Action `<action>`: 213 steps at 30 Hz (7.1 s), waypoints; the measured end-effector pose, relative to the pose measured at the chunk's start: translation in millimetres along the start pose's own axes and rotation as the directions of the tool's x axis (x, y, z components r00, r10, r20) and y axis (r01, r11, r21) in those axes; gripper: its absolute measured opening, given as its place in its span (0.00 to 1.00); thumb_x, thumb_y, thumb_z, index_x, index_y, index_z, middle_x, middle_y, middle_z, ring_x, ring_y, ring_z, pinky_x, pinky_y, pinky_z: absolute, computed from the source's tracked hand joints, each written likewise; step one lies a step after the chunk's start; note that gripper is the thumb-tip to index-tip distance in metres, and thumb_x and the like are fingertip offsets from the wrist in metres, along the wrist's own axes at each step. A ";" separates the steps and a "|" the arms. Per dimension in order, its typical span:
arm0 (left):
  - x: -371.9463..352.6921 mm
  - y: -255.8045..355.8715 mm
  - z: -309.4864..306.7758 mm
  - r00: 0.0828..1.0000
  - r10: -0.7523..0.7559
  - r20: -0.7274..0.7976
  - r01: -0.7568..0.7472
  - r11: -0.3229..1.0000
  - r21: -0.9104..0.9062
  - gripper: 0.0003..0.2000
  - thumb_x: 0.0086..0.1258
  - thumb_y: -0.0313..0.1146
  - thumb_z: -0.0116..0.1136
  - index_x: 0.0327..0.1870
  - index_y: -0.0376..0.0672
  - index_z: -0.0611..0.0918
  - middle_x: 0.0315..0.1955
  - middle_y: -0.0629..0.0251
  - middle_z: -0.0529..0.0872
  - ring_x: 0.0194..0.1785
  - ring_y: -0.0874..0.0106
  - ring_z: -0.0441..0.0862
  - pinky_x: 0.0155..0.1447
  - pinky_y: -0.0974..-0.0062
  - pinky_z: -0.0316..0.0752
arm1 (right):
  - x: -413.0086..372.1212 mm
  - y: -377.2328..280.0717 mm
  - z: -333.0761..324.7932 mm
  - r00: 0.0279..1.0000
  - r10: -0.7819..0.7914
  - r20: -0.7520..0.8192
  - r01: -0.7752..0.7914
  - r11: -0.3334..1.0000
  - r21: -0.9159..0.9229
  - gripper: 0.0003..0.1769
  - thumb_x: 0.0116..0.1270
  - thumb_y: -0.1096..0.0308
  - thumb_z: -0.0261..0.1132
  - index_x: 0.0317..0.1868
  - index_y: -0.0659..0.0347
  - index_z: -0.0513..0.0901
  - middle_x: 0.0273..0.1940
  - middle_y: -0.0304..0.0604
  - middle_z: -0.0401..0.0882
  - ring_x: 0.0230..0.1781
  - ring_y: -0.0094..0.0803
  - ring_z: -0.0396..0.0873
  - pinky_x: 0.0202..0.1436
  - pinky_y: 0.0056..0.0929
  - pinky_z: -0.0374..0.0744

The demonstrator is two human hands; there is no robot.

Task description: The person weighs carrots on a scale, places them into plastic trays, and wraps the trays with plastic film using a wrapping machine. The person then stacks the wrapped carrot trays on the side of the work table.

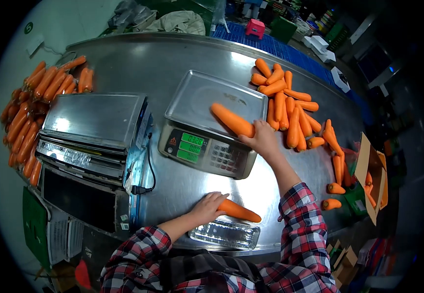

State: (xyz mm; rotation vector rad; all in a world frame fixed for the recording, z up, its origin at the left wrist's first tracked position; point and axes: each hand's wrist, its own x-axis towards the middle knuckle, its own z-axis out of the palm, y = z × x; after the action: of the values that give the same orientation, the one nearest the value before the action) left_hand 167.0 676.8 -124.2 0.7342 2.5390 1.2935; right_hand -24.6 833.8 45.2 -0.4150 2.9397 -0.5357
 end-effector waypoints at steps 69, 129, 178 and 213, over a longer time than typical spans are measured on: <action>-215.0 -132.4 -500.4 0.780 -0.448 -0.438 0.127 0.797 -0.590 0.22 0.62 0.34 0.63 0.57 0.39 0.76 0.37 0.70 0.81 0.38 0.81 0.76 0.40 0.84 0.70 | 9.3 -341.0 124.7 0.997 0.041 0.069 -0.080 0.601 0.795 0.08 0.66 0.67 0.59 0.40 0.64 0.72 0.25 0.38 0.77 0.23 0.22 0.78 0.19 0.18 0.70; -215.4 -271.3 -604.4 0.972 0.135 -0.191 -0.042 0.903 0.428 0.13 0.54 0.19 0.45 0.41 0.36 0.77 0.61 0.53 0.72 0.67 0.57 0.65 0.68 0.63 0.59 | 104.8 -420.2 158.9 0.945 0.240 0.223 -0.327 0.713 0.621 0.11 0.66 0.65 0.58 0.37 0.67 0.79 0.32 0.40 0.76 0.29 0.23 0.72 0.34 0.21 0.73; -462.1 -144.1 -479.8 0.862 -0.158 0.481 0.488 0.511 -0.707 0.13 0.50 0.30 0.75 0.26 0.37 0.79 0.24 0.71 0.81 0.31 0.82 0.77 0.36 0.81 0.71 | -113.8 -504.7 202.8 0.697 -0.594 0.402 -0.246 0.328 0.912 0.15 0.72 0.57 0.52 0.46 0.60 0.77 0.32 0.35 0.73 0.29 0.20 0.72 0.34 0.20 0.72; -319.6 -176.2 -717.4 0.382 -0.554 -0.740 -0.566 0.493 -0.661 0.23 0.73 0.51 0.45 0.54 0.38 0.72 0.49 0.60 0.78 0.51 0.63 0.79 0.48 0.63 0.80 | -148.7 -453.0 216.9 0.933 0.268 0.241 -0.294 0.181 0.938 0.12 0.73 0.66 0.50 0.47 0.67 0.74 0.38 0.54 0.81 0.34 0.38 0.82 0.38 0.32 0.81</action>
State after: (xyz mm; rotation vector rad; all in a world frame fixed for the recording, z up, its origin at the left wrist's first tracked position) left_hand 103.0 -77.8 148.6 -0.4872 1.5634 3.3478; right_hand 265.2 398.2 18.4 0.3089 1.8788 -2.0394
